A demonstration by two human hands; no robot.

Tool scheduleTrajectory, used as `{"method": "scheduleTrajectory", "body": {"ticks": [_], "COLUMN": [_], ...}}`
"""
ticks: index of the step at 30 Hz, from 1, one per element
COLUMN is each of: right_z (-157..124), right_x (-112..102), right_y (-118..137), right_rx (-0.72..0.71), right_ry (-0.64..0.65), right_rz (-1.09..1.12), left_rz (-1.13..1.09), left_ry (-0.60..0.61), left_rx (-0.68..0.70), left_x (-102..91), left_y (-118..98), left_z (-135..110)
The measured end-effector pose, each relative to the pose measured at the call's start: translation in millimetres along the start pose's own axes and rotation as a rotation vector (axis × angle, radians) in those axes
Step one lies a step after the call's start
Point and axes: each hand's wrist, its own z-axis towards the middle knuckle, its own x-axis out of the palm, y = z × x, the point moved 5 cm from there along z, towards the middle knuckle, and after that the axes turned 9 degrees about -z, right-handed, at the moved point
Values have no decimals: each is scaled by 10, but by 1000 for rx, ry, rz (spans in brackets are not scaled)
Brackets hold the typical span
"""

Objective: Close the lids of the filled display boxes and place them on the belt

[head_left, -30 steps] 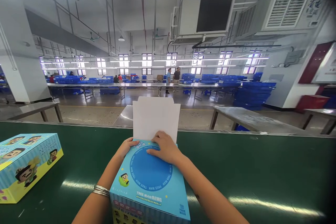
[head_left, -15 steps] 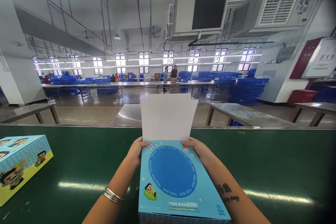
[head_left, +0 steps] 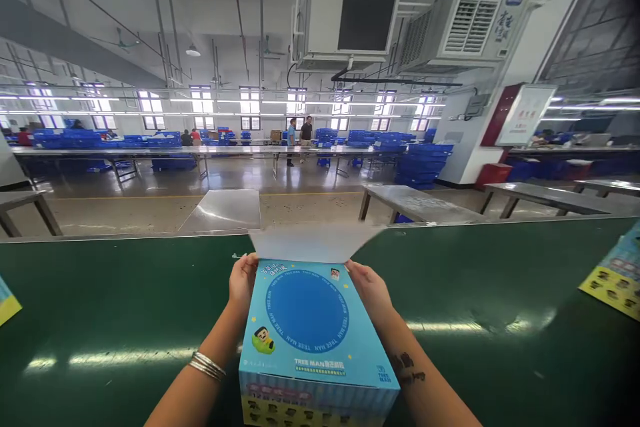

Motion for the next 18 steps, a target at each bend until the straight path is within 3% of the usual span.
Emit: {"method": "scheduleTrajectory", "body": {"ticks": [3,5,8,10,13,15,18], "right_z": [-6,-15,-180,-444,-938,-1198,-1350], "right_x": [6,-16,-50,41,363,558,738], "right_y": [6,76,271,391,369,294,201], "right_rx": [-37,-95,-259,-439,-696,-825,-914], "right_ry": [141,197,72,2,172,253,219], "right_rz": [-102,-325,-801,-1034,-1182,-1232,-1283], "left_rz": [169,315,603,1034,1328,1433,1566], "left_ry": [90,178,258,371,773,848,831], "left_rx": [20,0,-6,110,217,355,433], "left_x": [-125,-158,-141,-62,65,69,19], "left_y": [-189,-410,-782,-932,-813,-738,-713], "left_z": [-58,-120,-356,-634,-1139,-1358,-1461]}}
